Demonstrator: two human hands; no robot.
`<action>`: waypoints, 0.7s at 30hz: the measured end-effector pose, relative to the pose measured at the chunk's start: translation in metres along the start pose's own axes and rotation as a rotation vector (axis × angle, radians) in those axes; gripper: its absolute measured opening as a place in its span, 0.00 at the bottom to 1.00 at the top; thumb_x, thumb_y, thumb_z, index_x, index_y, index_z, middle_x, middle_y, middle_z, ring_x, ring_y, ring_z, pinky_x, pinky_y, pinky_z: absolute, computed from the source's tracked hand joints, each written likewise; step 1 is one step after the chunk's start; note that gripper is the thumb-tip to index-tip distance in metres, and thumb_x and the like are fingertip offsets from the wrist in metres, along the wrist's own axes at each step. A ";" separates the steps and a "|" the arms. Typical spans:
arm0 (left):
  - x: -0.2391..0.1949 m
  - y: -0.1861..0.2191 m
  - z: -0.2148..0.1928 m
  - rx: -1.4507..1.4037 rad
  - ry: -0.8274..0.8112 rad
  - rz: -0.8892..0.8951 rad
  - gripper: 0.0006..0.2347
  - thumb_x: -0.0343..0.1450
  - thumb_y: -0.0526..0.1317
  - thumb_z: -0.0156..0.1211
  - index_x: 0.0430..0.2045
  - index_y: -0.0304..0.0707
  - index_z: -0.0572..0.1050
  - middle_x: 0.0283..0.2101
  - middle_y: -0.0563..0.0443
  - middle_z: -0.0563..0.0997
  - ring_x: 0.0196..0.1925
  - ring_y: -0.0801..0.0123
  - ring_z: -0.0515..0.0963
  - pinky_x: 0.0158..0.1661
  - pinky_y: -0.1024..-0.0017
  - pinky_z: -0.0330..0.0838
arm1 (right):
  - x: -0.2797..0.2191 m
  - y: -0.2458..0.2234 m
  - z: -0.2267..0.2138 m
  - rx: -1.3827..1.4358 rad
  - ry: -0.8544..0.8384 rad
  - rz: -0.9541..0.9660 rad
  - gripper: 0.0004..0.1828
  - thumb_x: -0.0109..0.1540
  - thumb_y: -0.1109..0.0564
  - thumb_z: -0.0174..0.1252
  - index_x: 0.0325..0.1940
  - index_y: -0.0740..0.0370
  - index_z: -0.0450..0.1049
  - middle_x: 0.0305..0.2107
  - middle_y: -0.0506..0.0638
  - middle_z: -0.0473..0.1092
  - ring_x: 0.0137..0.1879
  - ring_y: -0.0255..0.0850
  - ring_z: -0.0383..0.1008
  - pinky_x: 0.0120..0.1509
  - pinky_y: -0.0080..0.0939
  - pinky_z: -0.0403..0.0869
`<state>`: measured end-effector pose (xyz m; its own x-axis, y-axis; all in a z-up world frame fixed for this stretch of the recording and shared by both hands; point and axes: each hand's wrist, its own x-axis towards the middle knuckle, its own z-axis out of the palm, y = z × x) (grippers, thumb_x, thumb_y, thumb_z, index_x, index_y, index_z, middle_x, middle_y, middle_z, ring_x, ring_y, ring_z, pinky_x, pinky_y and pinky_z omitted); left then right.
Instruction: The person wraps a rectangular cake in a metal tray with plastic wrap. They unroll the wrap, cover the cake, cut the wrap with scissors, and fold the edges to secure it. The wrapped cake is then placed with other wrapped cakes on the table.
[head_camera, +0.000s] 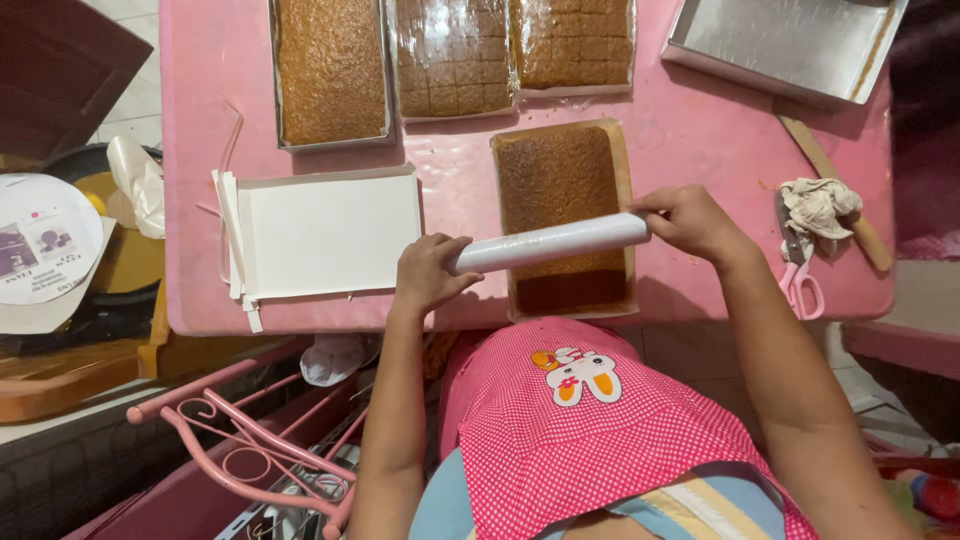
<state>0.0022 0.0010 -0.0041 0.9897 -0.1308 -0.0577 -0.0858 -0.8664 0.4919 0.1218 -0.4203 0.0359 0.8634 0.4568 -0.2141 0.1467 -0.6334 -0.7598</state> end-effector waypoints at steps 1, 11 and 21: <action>0.000 -0.003 0.004 -0.020 0.033 0.009 0.26 0.55 0.59 0.74 0.48 0.60 0.81 0.41 0.55 0.82 0.45 0.60 0.81 0.48 0.64 0.74 | -0.002 -0.001 -0.001 0.045 0.027 -0.030 0.18 0.57 0.67 0.60 0.51 0.61 0.82 0.45 0.64 0.78 0.50 0.57 0.79 0.49 0.48 0.81; 0.001 0.006 0.037 -0.006 0.220 -0.002 0.27 0.54 0.58 0.77 0.47 0.60 0.80 0.41 0.58 0.81 0.43 0.63 0.81 0.45 0.65 0.75 | 0.002 0.014 0.014 -0.029 0.346 -0.321 0.17 0.52 0.65 0.75 0.43 0.61 0.80 0.52 0.61 0.74 0.58 0.59 0.76 0.54 0.46 0.80; 0.011 0.035 0.072 0.020 0.323 -0.008 0.30 0.47 0.55 0.80 0.44 0.61 0.78 0.38 0.59 0.78 0.38 0.61 0.81 0.39 0.64 0.75 | -0.009 0.030 0.010 0.036 0.469 -0.219 0.26 0.50 0.72 0.73 0.51 0.65 0.78 0.54 0.62 0.71 0.59 0.60 0.74 0.53 0.44 0.80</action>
<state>0.0017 -0.0658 -0.0503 0.9752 0.0328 0.2189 -0.0773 -0.8763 0.4755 0.1134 -0.4376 0.0087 0.9391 0.2420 0.2440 0.3385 -0.5288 -0.7783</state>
